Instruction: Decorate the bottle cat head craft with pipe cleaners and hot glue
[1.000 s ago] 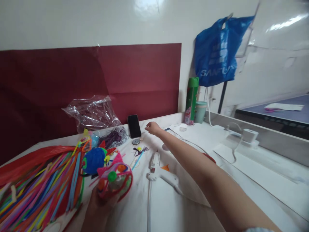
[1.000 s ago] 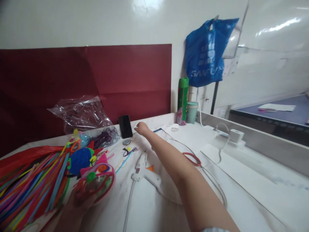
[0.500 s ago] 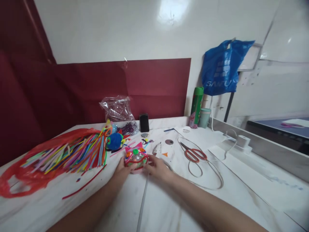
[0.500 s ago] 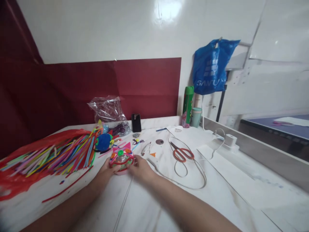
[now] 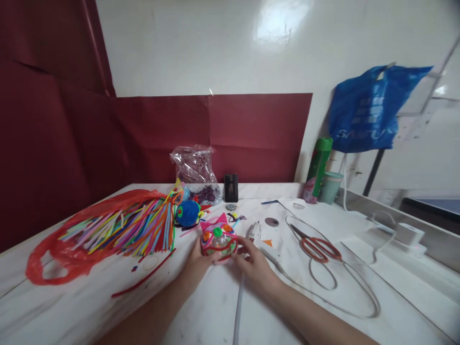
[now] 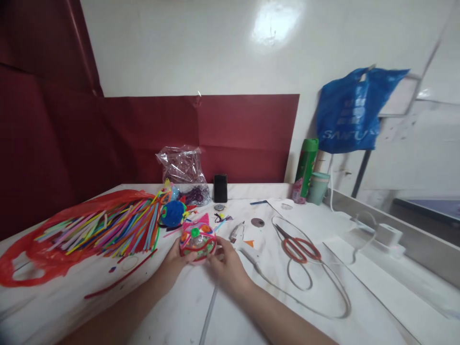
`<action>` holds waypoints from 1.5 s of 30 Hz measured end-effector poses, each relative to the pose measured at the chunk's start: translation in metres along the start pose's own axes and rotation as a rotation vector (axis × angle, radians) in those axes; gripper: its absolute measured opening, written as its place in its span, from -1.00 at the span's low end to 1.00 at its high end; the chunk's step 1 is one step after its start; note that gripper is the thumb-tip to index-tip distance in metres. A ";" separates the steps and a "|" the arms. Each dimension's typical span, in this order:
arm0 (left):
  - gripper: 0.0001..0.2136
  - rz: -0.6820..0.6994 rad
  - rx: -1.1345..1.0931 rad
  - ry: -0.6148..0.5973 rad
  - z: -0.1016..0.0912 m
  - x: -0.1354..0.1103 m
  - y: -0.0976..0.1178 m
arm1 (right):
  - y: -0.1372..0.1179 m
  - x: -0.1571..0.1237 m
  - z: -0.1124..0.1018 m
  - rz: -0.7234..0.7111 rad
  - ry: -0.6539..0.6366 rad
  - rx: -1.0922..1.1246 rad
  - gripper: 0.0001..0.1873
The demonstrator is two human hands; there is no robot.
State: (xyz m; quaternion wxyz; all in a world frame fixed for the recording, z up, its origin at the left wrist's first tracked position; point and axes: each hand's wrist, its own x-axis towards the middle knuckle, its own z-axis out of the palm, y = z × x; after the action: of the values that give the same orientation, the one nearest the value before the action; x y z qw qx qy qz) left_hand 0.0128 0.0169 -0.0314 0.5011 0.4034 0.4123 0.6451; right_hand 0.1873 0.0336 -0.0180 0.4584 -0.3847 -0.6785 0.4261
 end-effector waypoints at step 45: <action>-0.29 -0.007 -0.100 -0.294 0.008 -0.010 0.010 | 0.006 0.000 -0.009 0.018 -0.020 0.135 -0.36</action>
State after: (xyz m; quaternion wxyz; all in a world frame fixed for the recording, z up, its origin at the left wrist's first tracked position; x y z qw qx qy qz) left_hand 0.0187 0.0062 -0.0206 0.5777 0.4668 0.3031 0.5971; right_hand 0.1963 0.0372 -0.0214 0.4728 -0.3547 -0.6492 0.4787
